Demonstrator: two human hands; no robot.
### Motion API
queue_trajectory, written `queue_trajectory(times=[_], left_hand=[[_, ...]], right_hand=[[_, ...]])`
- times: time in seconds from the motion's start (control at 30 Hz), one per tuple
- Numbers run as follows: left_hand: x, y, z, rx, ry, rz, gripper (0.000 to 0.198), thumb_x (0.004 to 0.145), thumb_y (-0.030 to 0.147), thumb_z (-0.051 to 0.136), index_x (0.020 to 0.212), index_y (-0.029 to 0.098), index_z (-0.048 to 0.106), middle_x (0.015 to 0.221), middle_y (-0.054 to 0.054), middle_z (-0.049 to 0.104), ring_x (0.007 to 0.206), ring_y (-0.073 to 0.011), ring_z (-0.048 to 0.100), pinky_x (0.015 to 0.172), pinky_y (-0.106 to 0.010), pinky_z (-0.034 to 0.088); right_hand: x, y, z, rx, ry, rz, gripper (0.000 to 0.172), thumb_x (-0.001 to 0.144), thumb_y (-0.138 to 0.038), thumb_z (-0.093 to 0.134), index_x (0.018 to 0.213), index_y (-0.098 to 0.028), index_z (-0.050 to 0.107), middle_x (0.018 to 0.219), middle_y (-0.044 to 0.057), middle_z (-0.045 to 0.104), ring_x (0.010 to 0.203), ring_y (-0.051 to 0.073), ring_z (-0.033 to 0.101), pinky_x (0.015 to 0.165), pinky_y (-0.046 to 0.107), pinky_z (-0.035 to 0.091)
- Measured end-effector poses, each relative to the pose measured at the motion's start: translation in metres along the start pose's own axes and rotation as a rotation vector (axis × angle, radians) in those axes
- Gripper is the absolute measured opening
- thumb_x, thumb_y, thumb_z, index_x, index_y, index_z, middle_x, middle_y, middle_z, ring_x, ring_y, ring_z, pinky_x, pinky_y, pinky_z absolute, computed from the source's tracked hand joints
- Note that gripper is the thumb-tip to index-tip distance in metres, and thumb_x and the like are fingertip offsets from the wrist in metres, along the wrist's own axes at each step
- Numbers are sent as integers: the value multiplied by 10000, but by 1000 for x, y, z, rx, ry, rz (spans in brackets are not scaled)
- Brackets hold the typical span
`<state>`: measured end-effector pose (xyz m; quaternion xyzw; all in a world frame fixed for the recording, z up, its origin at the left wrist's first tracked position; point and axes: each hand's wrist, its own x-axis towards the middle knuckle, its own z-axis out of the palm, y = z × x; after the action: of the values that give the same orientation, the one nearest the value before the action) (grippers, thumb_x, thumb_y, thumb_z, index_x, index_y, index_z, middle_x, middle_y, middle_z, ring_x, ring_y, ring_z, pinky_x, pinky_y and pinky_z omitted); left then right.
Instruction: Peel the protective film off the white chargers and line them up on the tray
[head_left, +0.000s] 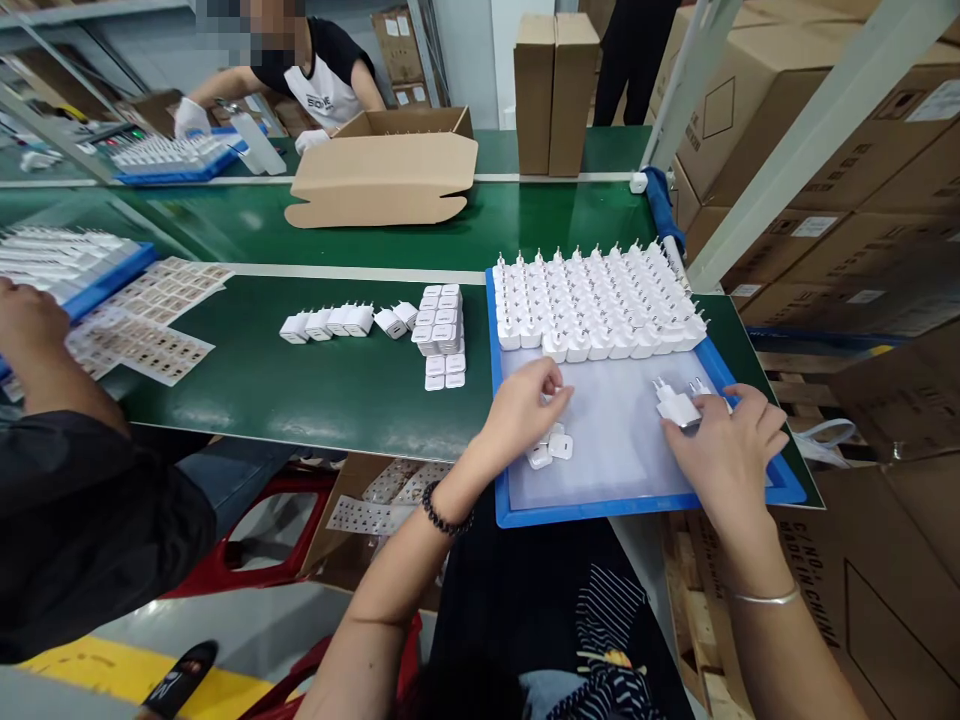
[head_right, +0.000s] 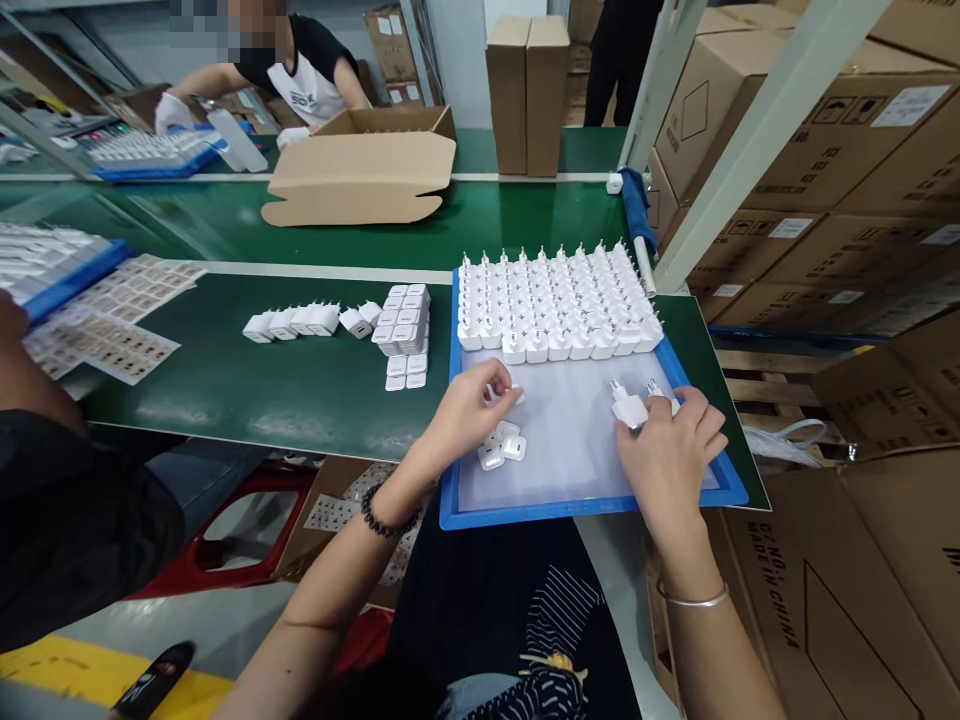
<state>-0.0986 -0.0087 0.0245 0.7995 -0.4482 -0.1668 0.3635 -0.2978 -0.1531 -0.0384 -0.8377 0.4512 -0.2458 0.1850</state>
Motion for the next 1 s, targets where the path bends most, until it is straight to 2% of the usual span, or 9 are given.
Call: queue_trajectory(times=[0.07, 0.17, 0.37, 0.47, 0.57, 0.63, 0.73, 0.83, 1.0], left_hand=[[-22, 9, 4, 62, -48, 175, 173, 935, 251, 663, 1079, 171, 608, 1122, -106, 688, 1099, -273, 645, 971, -432, 510], [-47, 14, 8, 176, -170, 424, 586, 954, 358, 700, 1451, 146, 472, 1466, -217, 569, 1453, -375, 477, 1200, -592, 399], [-72, -3, -13, -97, -480, 207, 828, 991, 502, 636, 1654, 178, 260, 1641, -245, 429, 1473, -376, 514, 1184, -552, 472], [-85, -13, -26, -305, -386, 33, 700, 986, 465, 663, 1595, 213, 428, 1647, -183, 451, 1502, -354, 474, 1253, -539, 385], [-97, -19, -31, -634, -200, -142, 580, 957, 430, 713, 1489, 241, 581, 1482, -138, 624, 1315, -306, 608, 1140, -449, 486], [-104, -21, -30, -896, -130, -210, 548, 946, 433, 728, 1447, 237, 622, 1281, -111, 702, 1099, -237, 673, 963, -347, 553], [-111, -17, -25, -1161, -77, -239, 540, 933, 450, 743, 1421, 244, 637, 1097, -67, 682, 913, -161, 654, 776, -253, 523], [-115, -9, -18, -1226, -60, -201, 580, 889, 426, 800, 1413, 259, 612, 1099, -43, 642, 889, -132, 636, 760, -231, 487], [-120, 3, -10, -1085, -48, -114, 428, 877, 311, 820, 1209, 229, 564, 1073, -18, 594, 883, -111, 569, 797, -234, 443]], right_hand=[[-2, -5, -1, 36, -53, -114, 234, 826, -297, 652, 956, -103, 666, 1358, 325, 538, 1286, 551, 421, 993, 749, 351], [-15, -26, -4, 171, -222, -359, 220, 853, -283, 656, 1020, -139, 665, 1219, 223, 677, 1173, 411, 601, 1007, 603, 486], [-34, -66, -24, 419, -569, -701, 311, 940, -161, 573, 1240, -209, 640, 1261, 110, 723, 1198, 266, 676, 1017, 437, 583], [-11, -68, -22, 478, -708, -744, 457, 947, -231, 657, 1395, -251, 567, 1367, 82, 695, 1197, 217, 703, 973, 348, 625], [22, -68, -1, 433, -707, -683, 496, 1006, -151, 533, 1495, -227, 508, 1470, 127, 628, 1276, 246, 665, 1049, 435, 592], [42, -71, 19, 364, -697, -662, 447, 963, -29, 494, 1362, -171, 635, 1465, 161, 625, 1387, 311, 575, 1164, 561, 477], [62, -78, 42, 298, -748, -682, 245, 925, -4, 593, 1074, -137, 734, 1259, 140, 720, 1269, 306, 635, 1126, 572, 484], [71, -83, 49, 295, -786, -691, 47, 964, -148, 686, 997, -141, 719, 1161, 77, 729, 1174, 245, 664, 1080, 515, 513], [63, -84, 29, 436, -799, -584, 174, 1007, -264, 625, 868, -161, 651, 867, 51, 719, 891, 216, 707, 881, 412, 583]])
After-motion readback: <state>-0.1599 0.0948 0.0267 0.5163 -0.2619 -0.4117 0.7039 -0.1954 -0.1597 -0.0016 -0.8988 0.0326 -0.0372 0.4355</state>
